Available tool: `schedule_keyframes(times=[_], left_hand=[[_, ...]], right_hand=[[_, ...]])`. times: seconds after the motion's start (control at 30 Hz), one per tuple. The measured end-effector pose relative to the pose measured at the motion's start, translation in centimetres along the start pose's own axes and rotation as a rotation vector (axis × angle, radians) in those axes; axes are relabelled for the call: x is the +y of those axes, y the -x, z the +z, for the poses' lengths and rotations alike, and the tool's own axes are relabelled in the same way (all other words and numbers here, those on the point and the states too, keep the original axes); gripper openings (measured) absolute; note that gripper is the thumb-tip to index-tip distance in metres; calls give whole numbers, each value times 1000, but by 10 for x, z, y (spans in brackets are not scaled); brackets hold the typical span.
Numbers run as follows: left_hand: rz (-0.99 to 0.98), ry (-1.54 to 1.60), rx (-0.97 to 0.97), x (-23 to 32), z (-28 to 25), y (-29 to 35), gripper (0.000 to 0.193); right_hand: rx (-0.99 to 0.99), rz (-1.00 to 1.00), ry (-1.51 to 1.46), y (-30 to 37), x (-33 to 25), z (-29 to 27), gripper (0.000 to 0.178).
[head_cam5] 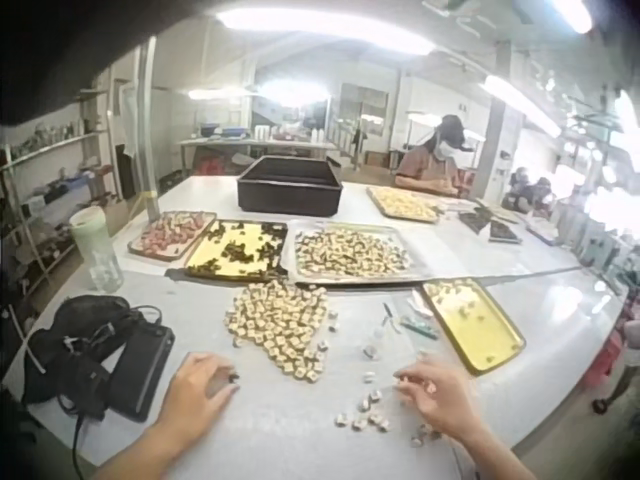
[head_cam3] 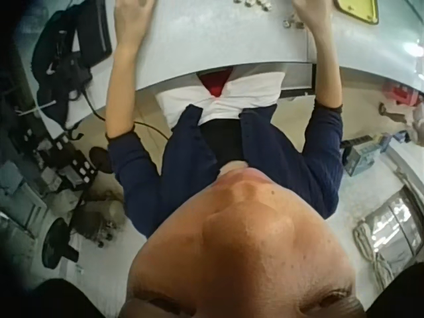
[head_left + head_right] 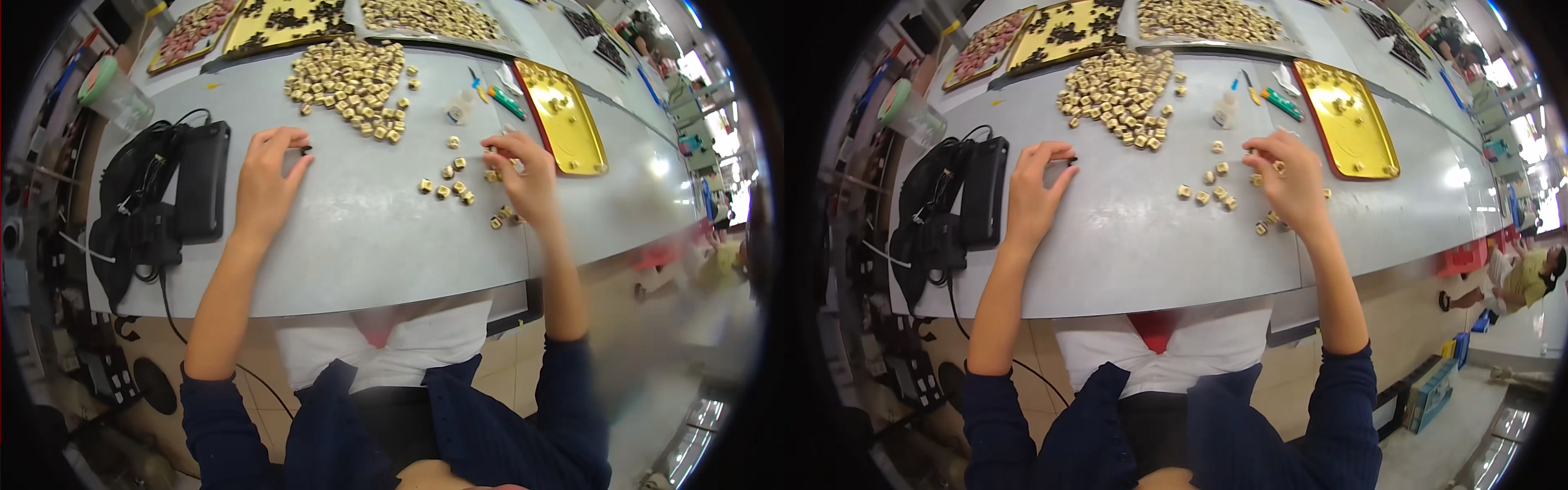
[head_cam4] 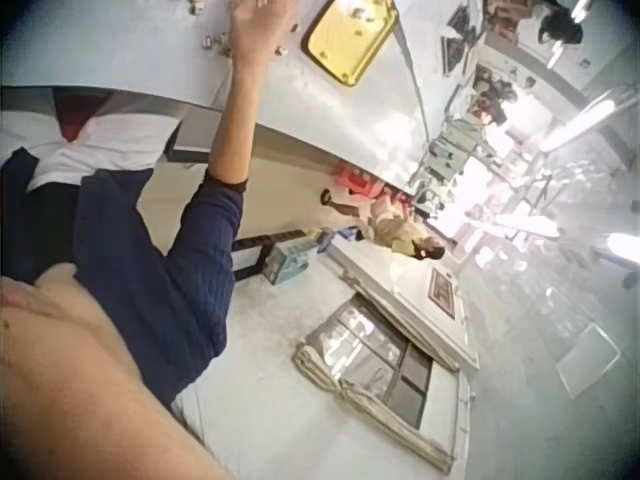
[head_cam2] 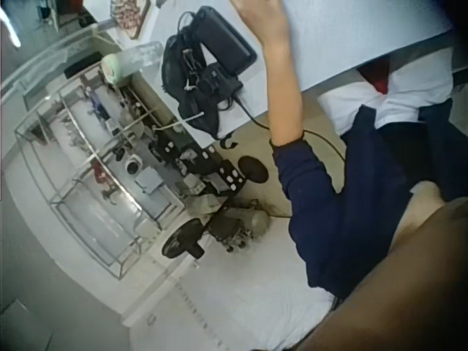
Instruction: The recorder applies glue to small black plastic pieces and then joins them with gold-colored plastic components on a factory workbench.
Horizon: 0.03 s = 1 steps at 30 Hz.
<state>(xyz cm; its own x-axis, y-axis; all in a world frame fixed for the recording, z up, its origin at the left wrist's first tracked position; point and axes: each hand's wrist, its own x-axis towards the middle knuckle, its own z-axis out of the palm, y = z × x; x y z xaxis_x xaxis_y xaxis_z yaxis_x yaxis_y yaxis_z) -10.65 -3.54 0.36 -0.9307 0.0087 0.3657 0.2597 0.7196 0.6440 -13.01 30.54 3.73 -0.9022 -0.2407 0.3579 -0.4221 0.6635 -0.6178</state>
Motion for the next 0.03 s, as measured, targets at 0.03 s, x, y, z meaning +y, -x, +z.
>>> schedule_keyframes(times=[0.03], left_hand=[[-30, -17, -14, 3, 1, -1, 28]], right_hand=[[-59, -9, 84, 2, -1, -1, 17]])
